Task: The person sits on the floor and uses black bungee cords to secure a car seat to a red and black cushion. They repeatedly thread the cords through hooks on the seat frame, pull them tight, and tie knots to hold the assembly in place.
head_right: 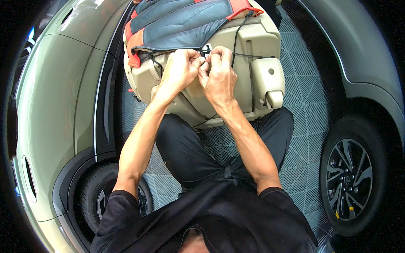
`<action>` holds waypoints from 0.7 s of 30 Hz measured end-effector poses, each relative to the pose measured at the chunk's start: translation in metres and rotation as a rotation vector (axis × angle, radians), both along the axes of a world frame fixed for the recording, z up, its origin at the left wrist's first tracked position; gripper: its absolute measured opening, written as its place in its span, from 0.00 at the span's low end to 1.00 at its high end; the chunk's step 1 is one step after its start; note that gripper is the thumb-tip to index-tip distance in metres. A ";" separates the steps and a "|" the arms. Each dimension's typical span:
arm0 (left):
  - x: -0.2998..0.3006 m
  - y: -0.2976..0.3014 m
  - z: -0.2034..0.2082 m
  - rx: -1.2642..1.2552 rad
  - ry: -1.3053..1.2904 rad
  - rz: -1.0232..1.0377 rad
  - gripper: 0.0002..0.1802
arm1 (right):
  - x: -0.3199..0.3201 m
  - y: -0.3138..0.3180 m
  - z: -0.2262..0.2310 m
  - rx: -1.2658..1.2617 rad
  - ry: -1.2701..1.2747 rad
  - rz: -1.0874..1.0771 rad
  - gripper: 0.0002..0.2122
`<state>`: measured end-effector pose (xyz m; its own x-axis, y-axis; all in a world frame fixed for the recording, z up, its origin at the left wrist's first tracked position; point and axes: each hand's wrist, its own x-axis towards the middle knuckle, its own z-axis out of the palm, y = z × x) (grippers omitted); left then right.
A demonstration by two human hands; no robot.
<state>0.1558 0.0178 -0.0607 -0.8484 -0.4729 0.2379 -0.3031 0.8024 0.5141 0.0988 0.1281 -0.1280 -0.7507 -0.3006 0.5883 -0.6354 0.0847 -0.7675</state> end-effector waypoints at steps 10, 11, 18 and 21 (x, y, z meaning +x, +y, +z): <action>0.001 0.006 0.001 0.060 0.039 0.023 0.10 | 0.004 0.017 -0.007 -0.103 -0.094 0.050 0.13; 0.000 0.006 0.002 0.078 0.041 0.023 0.09 | 0.003 0.017 -0.006 -0.102 -0.079 0.048 0.12; 0.002 0.003 -0.001 0.000 0.036 0.006 0.11 | 0.003 0.003 -0.006 -0.199 -0.192 0.091 0.06; 0.001 0.005 -0.001 0.032 0.068 0.011 0.10 | 0.001 -0.006 -0.004 -0.257 -0.162 0.037 0.04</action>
